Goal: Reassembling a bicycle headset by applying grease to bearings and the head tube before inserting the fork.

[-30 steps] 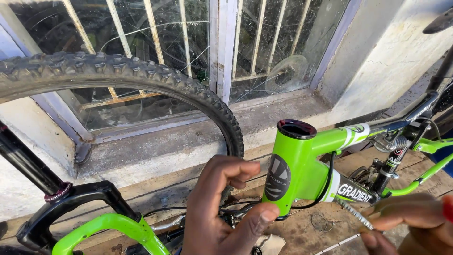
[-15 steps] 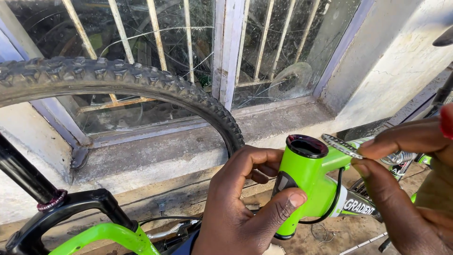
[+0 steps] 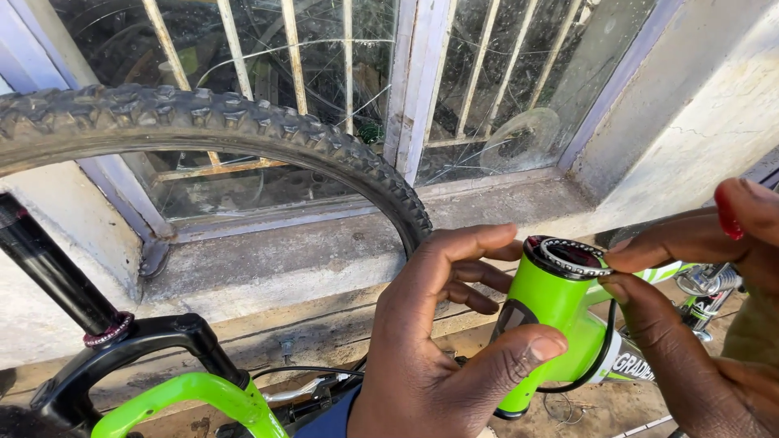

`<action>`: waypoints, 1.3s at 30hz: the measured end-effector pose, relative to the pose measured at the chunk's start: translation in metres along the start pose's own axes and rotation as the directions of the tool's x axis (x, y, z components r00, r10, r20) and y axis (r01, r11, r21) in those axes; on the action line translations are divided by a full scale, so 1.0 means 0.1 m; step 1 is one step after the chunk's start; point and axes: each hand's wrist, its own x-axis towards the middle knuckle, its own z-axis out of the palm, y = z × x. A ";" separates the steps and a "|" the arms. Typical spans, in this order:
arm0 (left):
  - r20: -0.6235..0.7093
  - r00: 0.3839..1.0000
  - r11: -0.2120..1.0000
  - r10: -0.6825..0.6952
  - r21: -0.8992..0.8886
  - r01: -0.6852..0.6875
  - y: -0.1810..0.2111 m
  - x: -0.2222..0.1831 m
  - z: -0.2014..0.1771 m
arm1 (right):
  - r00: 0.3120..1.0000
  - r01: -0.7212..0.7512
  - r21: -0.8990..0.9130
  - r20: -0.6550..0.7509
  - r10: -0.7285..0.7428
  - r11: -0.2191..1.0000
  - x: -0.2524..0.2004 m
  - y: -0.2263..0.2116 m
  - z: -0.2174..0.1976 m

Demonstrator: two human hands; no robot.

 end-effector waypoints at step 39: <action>0.024 0.994 0.990 0.110 0.084 -0.112 -0.02 0.08 0.01 | 0.996 0.025 0.169 0.084 -0.040 0.985 0.12 0.12 -0.01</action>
